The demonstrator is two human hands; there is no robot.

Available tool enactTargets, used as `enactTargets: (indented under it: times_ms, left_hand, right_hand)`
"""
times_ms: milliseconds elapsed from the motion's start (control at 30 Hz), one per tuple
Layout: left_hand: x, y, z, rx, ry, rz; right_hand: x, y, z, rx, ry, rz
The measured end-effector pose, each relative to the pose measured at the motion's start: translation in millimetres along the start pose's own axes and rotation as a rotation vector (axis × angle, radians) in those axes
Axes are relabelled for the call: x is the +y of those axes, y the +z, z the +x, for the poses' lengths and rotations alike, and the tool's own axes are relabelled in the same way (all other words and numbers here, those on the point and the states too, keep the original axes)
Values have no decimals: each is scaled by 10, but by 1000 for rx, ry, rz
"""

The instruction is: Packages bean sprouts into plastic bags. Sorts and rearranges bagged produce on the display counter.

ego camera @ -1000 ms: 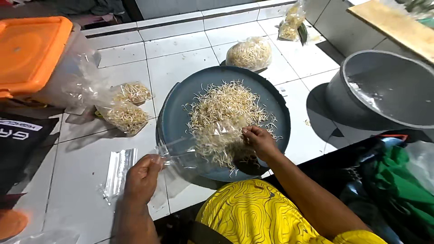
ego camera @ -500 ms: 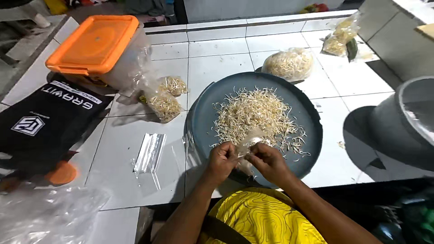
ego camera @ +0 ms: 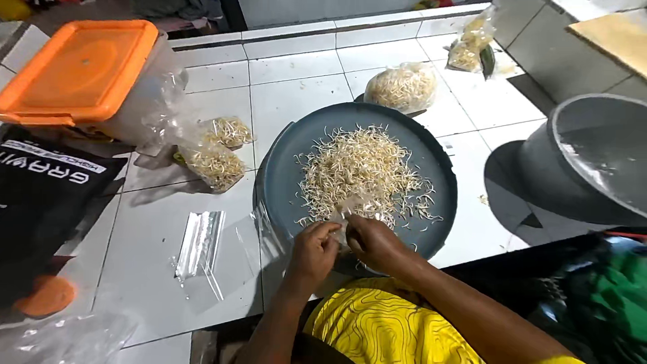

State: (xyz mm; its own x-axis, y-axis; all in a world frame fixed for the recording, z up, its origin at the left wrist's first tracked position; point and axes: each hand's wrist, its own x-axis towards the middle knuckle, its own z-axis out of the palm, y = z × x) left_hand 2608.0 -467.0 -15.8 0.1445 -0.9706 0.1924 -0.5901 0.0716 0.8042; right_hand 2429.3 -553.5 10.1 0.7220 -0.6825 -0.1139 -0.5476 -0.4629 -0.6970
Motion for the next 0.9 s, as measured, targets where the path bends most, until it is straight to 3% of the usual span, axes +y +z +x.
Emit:
enactTargets:
  times_ms: [133, 233, 367, 467, 733, 900]
  left_hand:
    - [-181, -134, 52, 177, -121, 197]
    - [-218, -541, 31, 273, -166, 298]
    - [-105, -1053, 41, 380, -169, 462]
    - [21, -1145, 130, 382, -139, 539]
    - [161, -447, 684, 79, -50, 507]
    - [294, 49, 929, -59, -6, 474]
  right_hand:
    - [124, -181, 142, 260, -177, 118]
    - [434, -379, 437, 419, -28, -117]
    - [826, -349, 871, 334, 177, -355]
    - [844, -229, 970, 263, 195, -427]
    - [992, -144, 659, 416, 195, -382]
    - [1114, -192, 721, 388, 245, -353]
